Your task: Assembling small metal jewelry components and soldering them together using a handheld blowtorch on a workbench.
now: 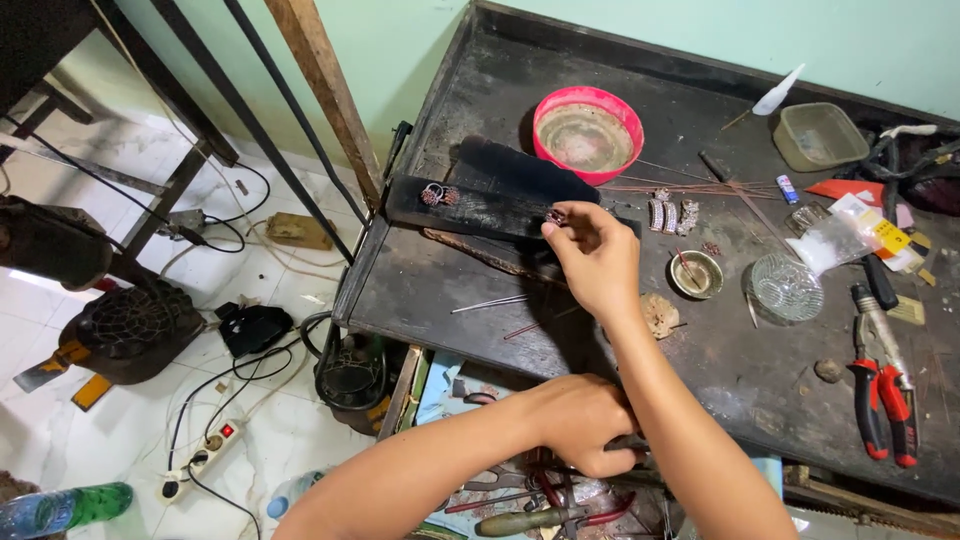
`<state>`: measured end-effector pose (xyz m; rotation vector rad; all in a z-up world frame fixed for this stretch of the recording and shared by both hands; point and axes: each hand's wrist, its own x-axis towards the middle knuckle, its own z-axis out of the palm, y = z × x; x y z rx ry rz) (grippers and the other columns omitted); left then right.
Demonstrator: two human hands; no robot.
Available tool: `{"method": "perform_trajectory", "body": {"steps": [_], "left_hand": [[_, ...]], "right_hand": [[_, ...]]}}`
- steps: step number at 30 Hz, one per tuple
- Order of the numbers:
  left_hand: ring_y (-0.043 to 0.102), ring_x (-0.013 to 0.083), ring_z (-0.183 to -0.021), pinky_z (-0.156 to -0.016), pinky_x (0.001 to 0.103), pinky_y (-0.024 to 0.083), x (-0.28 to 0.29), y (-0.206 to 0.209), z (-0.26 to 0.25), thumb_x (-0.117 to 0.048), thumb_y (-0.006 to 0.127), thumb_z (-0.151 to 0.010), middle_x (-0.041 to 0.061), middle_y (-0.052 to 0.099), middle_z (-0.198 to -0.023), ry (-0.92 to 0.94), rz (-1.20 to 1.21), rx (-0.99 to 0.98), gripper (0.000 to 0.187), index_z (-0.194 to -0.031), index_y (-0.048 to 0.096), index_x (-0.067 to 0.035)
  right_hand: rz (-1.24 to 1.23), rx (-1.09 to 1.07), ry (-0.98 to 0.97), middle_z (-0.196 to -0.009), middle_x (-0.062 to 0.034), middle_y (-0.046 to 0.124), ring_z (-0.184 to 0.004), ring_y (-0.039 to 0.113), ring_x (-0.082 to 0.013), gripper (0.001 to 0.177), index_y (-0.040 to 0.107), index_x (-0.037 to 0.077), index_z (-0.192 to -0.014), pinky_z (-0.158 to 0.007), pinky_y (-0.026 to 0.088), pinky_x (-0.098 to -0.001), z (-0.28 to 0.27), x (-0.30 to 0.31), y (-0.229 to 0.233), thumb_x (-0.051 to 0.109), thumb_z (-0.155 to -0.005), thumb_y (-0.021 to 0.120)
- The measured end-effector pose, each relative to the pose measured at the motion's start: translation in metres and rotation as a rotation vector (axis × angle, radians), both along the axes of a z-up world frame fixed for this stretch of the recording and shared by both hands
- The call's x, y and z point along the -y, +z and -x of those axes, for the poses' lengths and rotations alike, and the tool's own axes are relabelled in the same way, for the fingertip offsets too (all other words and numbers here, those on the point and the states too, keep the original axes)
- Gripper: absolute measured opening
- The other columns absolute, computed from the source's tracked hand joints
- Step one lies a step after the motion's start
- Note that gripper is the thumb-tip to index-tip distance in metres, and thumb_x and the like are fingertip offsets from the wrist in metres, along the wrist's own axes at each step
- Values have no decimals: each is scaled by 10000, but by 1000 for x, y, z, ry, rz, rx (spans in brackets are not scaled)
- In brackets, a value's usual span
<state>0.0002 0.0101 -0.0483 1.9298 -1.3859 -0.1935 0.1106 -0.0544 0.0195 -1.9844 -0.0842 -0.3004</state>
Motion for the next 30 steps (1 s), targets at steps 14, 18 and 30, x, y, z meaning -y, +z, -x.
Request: {"method": "perform_trajectory", "body": {"steps": [14,18,30], "left_hand": [[640,436,-625,-571,536,540,-3,9,-2,-322,547,-810,174,687,-695,43,59,-81,326,-716,612,-16],[658,457,-665,-607,566,558,-2,5,-2,-321,540,-809,200,698,-729,50,22,-83,334,-744,620,-3],[644,438,-629,-573,534,534,-1,3,-3,-302,554,-811,176,691,-696,35,55,-106,316,-752,614,3]], "right_hand": [[362,-47,180,-987,13,753,-834,608,-174,185,787,184,-1074,-809,489,-351,-33,-13,5,205,-895,747],[385,-14,193,-967,-1,743,-820,601,-184,191,783,170,-1075,-792,483,-356,-38,-15,-2,177,-885,766],[389,-11,200,-988,-13,740,-863,616,-201,177,774,152,-1062,-805,486,-371,-41,-13,-8,186,-888,768]]}}
